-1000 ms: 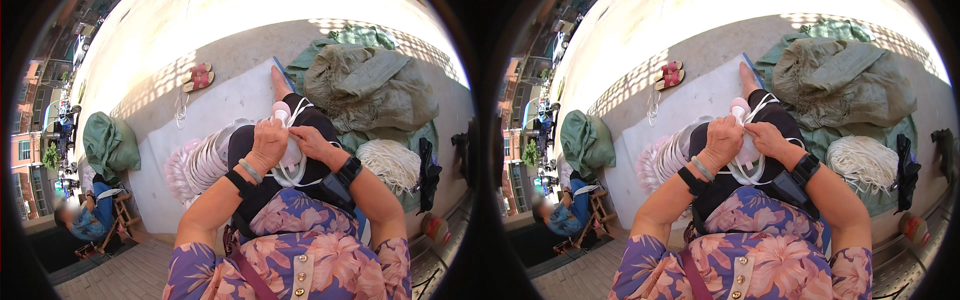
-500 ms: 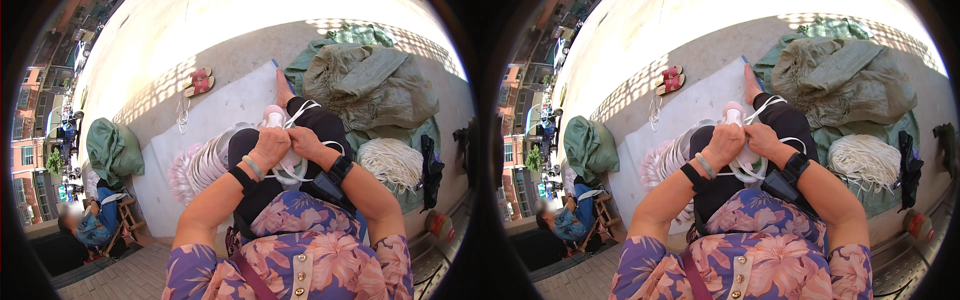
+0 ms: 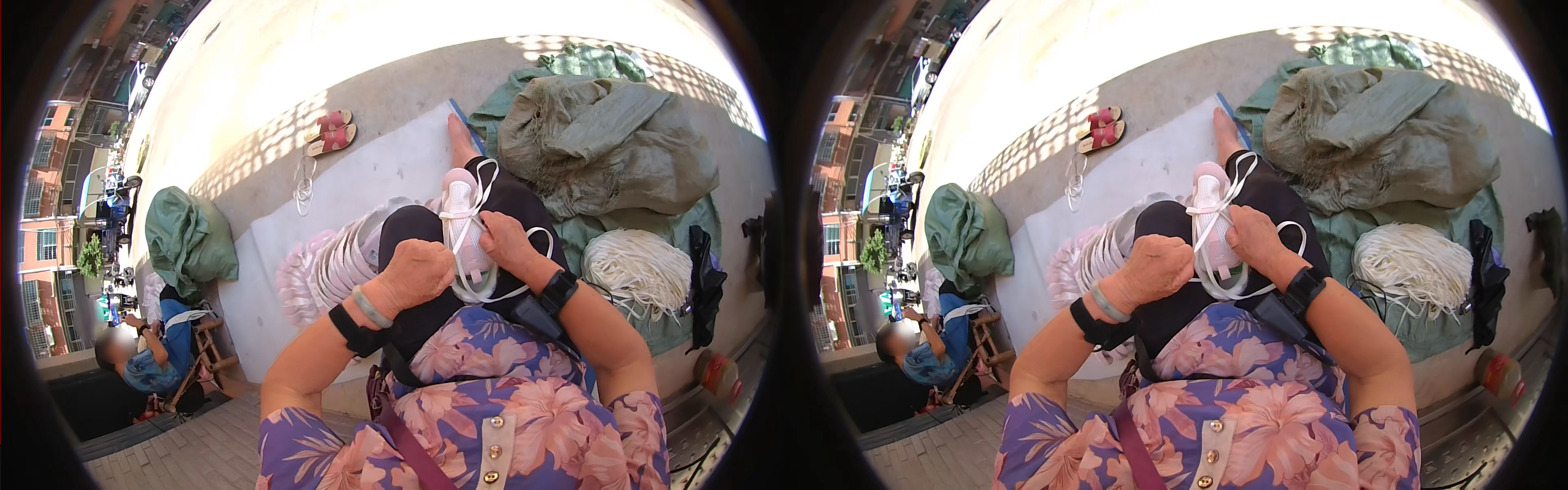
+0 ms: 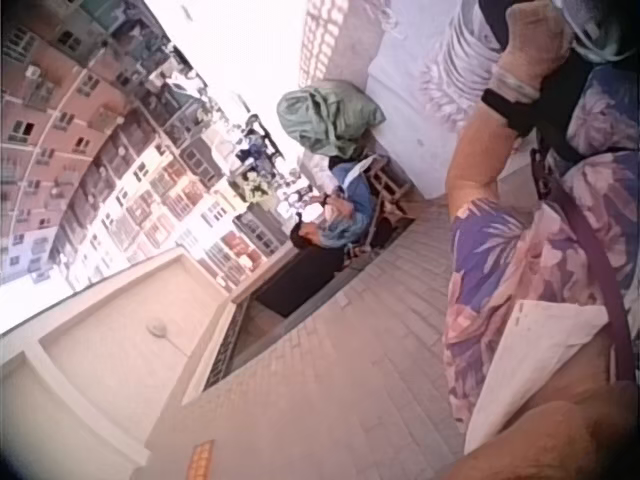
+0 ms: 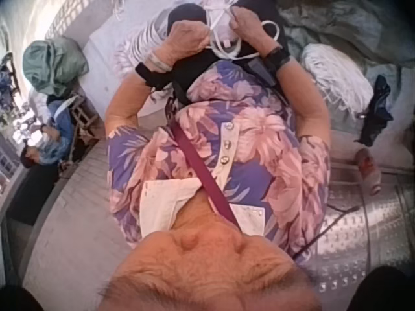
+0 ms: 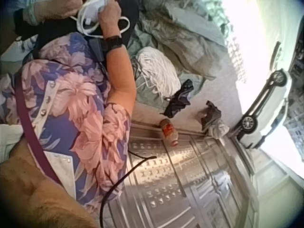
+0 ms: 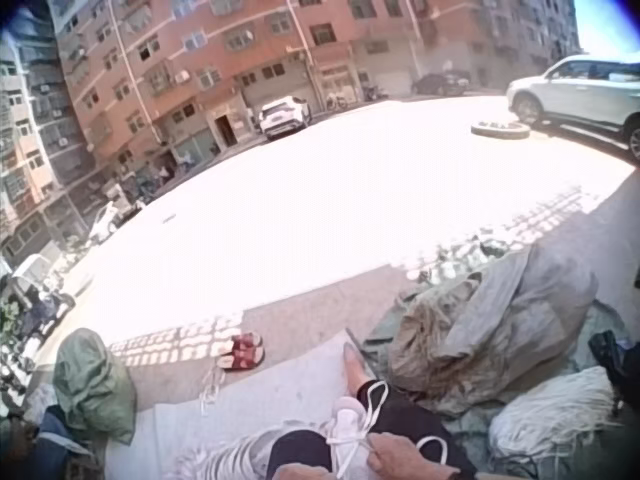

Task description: Lacing a series of pink and white sneaker uppers.

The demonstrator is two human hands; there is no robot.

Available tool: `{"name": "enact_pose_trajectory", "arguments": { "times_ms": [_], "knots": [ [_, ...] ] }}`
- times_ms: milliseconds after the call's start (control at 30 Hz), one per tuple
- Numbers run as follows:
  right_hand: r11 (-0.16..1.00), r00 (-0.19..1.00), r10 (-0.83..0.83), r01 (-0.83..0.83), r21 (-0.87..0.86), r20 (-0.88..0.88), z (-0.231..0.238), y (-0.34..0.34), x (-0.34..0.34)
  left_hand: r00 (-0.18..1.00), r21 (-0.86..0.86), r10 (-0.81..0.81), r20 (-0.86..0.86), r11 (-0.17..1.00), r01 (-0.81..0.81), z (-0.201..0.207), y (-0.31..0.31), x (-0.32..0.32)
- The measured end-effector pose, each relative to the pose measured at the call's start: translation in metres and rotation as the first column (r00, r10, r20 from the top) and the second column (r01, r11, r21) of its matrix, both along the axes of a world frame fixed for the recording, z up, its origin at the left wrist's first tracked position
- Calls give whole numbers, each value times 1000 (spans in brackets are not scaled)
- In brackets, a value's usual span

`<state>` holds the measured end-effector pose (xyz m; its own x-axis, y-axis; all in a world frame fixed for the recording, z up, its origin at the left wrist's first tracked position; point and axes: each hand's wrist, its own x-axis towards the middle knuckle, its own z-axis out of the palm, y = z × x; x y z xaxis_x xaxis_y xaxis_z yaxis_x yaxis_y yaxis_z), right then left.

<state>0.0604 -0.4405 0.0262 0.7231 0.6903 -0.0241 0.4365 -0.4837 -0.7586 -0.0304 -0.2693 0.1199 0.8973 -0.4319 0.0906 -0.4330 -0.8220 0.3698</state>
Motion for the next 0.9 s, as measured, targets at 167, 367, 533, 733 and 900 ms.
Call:
{"name": "enact_pose_trajectory", "arguments": {
  "times_ms": [167,367,533,733,900],
  "knots": [
    [995,999,-36,38,88,-27,-2,-11,2,715,-292,555,-426,663,-689,71,71,-92],
    [852,843,-193,398,340,-502,25,-13,1,490,-796,801,-344,29,-605,107,135,-178],
    [609,37,-133,791,-52,-990,31,-31,36,740,-923,555,-379,-164,-349,110,110,-125],
    [588,158,-210,809,4,-965,27,-26,24,926,-922,142,-349,-228,-313,126,63,-40],
    [772,499,-59,571,278,-864,68,-12,-4,774,-773,55,-630,-141,-619,70,16,-11]
  ]
}}
